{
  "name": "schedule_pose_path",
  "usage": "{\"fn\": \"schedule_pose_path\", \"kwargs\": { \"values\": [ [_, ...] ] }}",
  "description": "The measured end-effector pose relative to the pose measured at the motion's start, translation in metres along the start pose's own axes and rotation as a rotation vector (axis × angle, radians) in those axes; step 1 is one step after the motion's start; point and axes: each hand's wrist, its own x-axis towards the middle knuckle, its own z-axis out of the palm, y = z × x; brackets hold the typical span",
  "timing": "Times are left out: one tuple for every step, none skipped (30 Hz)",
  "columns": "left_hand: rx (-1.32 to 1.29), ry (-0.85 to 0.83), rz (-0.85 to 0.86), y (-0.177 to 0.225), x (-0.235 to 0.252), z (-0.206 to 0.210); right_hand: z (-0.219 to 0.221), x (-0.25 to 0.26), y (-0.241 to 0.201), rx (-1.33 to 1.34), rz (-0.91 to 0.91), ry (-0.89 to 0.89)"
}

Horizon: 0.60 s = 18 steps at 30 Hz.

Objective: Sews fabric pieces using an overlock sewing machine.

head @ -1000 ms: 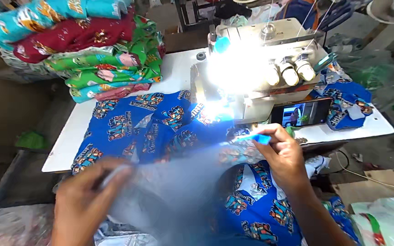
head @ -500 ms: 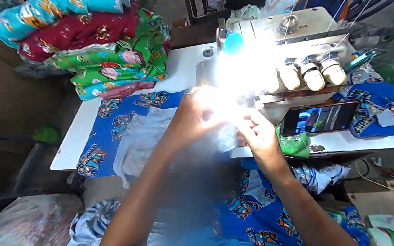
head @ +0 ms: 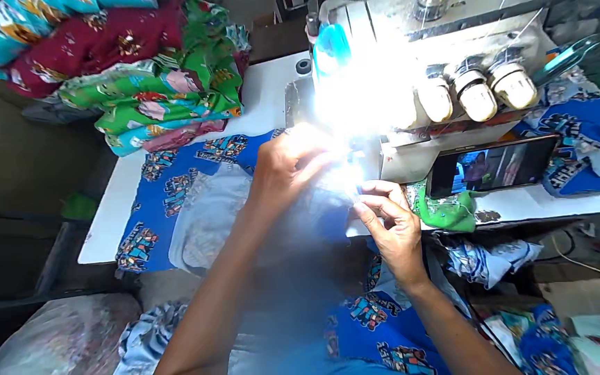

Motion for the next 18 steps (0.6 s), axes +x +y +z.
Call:
{"fn": "schedule_pose_path", "kwargs": {
  "values": [
    [-0.027, 0.002, -0.025, -0.005, 0.002, 0.004, -0.001, 0.003, 0.001, 0.035, 0.026, -0.008],
    [-0.058, -0.001, -0.055, -0.01, 0.003, 0.007, -0.002, 0.005, 0.001, 0.076, 0.044, -0.013],
    [-0.09, -0.011, -0.085, -0.015, 0.002, 0.01, -0.004, 0.005, 0.002, 0.118, 0.058, -0.022],
    [-0.116, -0.026, -0.11, -0.018, 0.002, 0.011, -0.005, 0.005, 0.001, 0.158, 0.071, -0.032],
    [-0.131, -0.043, -0.128, -0.018, 0.001, 0.011, -0.006, 0.003, 0.001, 0.194, 0.086, -0.043],
    [-0.129, -0.068, -0.138, -0.015, 0.0, 0.008, -0.007, 0.0, 0.001, 0.222, 0.104, -0.055],
    [-0.109, -0.102, -0.147, -0.009, -0.002, 0.005, -0.009, -0.005, 0.0, 0.243, 0.131, -0.068],
    [-0.081, -0.141, -0.156, -0.002, -0.004, 0.001, -0.011, -0.01, -0.001, 0.261, 0.159, -0.077],
    [-0.055, -0.164, -0.156, 0.003, -0.006, -0.002, -0.012, -0.015, -0.002, 0.276, 0.181, -0.081],
    [-0.034, -0.181, -0.155, 0.008, -0.008, -0.005, -0.014, -0.02, -0.003, 0.291, 0.196, -0.083],
    [-0.022, -0.197, -0.151, 0.012, -0.01, -0.007, -0.015, -0.023, -0.003, 0.303, 0.206, -0.082],
    [-0.021, -0.205, -0.155, 0.014, -0.011, -0.008, -0.015, -0.026, -0.004, 0.314, 0.212, -0.081],
    [-0.025, -0.209, -0.163, 0.015, -0.011, -0.007, -0.016, -0.027, -0.004, 0.323, 0.213, -0.076],
    [-0.029, -0.209, -0.176, 0.015, -0.012, -0.007, -0.016, -0.028, -0.004, 0.332, 0.212, -0.072],
    [-0.031, -0.206, -0.189, 0.015, -0.012, -0.006, -0.016, -0.028, -0.004, 0.341, 0.213, -0.066],
    [-0.031, -0.2, -0.201, 0.015, -0.011, -0.005, -0.015, -0.028, -0.004, 0.351, 0.216, -0.059],
    [-0.029, -0.193, -0.216, 0.015, -0.011, -0.004, -0.014, -0.028, -0.005, 0.361, 0.223, -0.052],
    [-0.026, -0.186, -0.228, 0.016, -0.01, -0.002, -0.014, -0.028, -0.006, 0.374, 0.235, -0.048]
  ]
}}
